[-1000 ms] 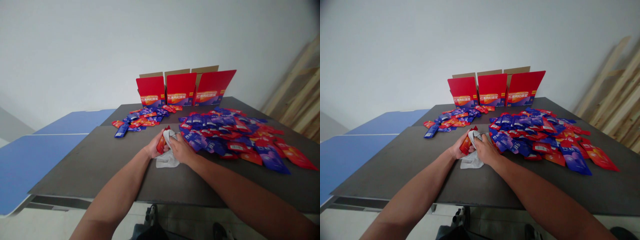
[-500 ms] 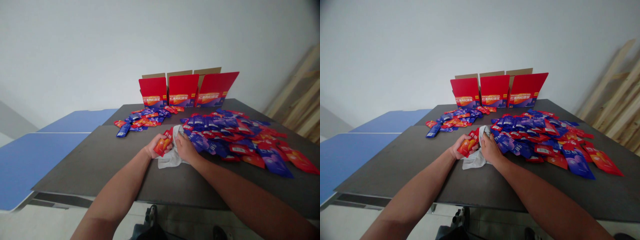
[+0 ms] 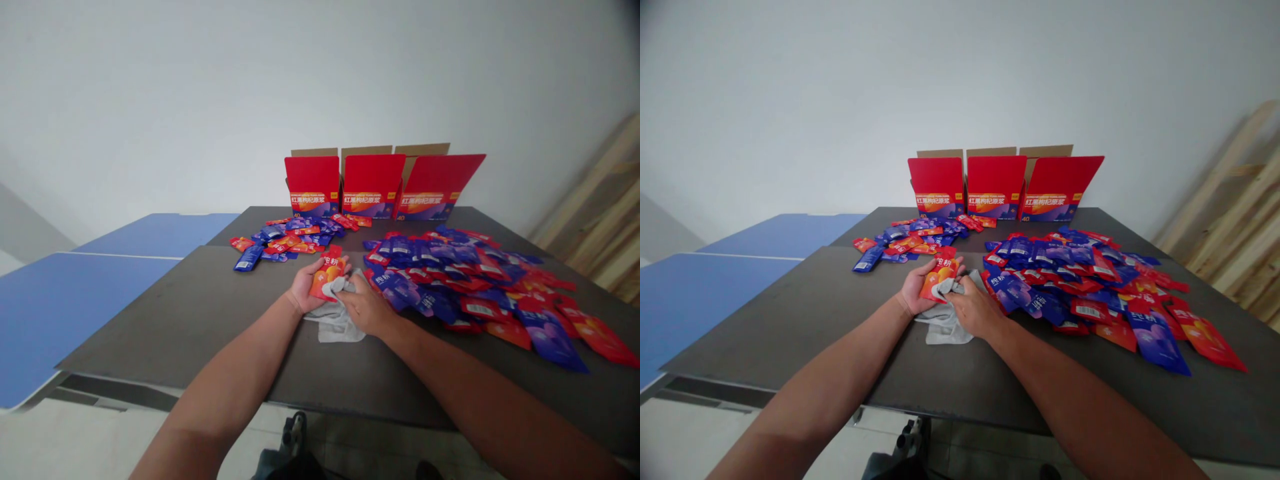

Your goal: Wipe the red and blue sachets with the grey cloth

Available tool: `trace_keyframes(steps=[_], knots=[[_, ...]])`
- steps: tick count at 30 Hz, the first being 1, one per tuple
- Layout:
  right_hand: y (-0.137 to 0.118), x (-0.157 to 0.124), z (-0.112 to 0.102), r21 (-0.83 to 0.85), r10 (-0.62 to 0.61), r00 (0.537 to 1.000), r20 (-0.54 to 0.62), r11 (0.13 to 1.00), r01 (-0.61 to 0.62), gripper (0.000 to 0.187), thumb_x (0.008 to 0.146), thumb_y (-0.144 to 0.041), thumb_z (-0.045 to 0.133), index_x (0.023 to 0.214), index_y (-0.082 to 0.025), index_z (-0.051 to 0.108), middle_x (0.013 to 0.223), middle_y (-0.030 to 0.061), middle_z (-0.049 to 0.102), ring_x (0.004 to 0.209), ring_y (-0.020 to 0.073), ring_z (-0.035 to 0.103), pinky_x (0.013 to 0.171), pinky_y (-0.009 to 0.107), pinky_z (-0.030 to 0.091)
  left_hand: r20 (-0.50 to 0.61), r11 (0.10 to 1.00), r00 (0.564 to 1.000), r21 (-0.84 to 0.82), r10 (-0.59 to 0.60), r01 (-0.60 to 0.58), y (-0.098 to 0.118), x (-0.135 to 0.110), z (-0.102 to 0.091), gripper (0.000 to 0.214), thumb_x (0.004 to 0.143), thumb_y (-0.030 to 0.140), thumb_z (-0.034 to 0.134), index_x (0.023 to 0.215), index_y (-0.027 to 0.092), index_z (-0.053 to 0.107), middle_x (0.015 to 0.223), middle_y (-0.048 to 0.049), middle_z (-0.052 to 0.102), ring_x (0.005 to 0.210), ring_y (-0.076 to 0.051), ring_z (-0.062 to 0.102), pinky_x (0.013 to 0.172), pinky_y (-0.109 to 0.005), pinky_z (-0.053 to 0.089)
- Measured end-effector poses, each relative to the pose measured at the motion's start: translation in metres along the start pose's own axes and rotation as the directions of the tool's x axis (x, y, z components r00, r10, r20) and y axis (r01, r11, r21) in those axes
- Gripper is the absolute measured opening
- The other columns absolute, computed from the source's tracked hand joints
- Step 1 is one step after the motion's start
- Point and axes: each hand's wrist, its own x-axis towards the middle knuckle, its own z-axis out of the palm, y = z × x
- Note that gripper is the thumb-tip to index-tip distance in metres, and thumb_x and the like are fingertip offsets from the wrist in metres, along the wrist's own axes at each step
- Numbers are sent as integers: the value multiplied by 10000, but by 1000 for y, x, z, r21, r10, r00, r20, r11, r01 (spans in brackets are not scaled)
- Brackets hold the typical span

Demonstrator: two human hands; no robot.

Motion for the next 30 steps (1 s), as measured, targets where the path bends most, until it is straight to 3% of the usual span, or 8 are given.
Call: trace_keyframes(steps=[5, 9, 12, 18, 21, 25, 30], knots=[[14, 5, 6, -30, 87, 987, -132, 995, -92, 405, 909, -154, 422, 1264, -233, 600, 1135, 118, 474, 1003, 217, 536, 876, 332, 471, -1, 992, 995, 76, -97, 97, -3, -2, -1, 460, 931, 357, 452, 1263, 58, 558, 1101, -157, 683, 1001, -236, 664, 908, -343, 488], [20, 7, 9, -21, 181, 966, -187, 982, -188, 386, 911, -152, 406, 1238, -214, 602, 1113, 117, 474, 976, 210, 559, 866, 316, 481, -11, 983, 999, 180, -45, 46, -5, -3, -7, 288, 829, 123, 555, 1106, 95, 631, 1001, -118, 710, 883, -202, 692, 897, -333, 496], [19, 8, 9, -37, 245, 951, -186, 966, -256, 376, 922, -182, 400, 1244, -207, 591, 1074, 112, 482, 933, 209, 574, 844, 312, 487, 7, 973, 1000, 231, -17, 15, -7, -3, -10, 438, 723, -13, 542, 1138, 106, 619, 1040, -119, 703, 910, -210, 691, 923, -351, 491], [21, 12, 10, 10, 293, 927, -232, 954, -299, 427, 928, -187, 369, 1330, -185, 514, 1106, 128, 500, 1002, 226, 565, 894, 325, 471, -53, 979, 999, 204, -5, 16, -3, -5, -6, 547, 727, -6, 520, 1263, 97, 553, 1070, -152, 692, 948, -255, 690, 936, -420, 506], [21, 13, 10, 31, 317, 924, -215, 948, -318, 436, 934, -213, 366, 1348, -182, 498, 1107, 131, 507, 1018, 236, 560, 899, 338, 468, -106, 986, 991, 158, 77, -59, 3, -6, -2, 551, 796, 19, 462, 1342, 89, 486, 1120, -168, 675, 991, -245, 680, 921, -387, 525], [17, 14, 8, -3, 351, 924, -150, 935, -356, 466, 928, -226, 389, 1386, -204, 472, 1168, 141, 498, 1036, 241, 550, 900, 331, 457, -168, 963, 949, 31, 268, -266, 15, -7, 0, 536, 882, 67, 354, 1417, 78, 386, 1181, -165, 649, 1058, -190, 656, 896, -298, 539], [7, 12, 3, -48, 252, 968, -21, 966, -252, 454, 911, -220, 415, 1345, -305, 521, 1158, 93, 506, 976, 207, 564, 873, 301, 451, -277, 924, 887, 2, 369, -383, 23, -10, 4, 426, 930, 195, 347, 1318, 82, 481, 1038, -134, 685, 912, -159, 685, 778, -269, 558]])
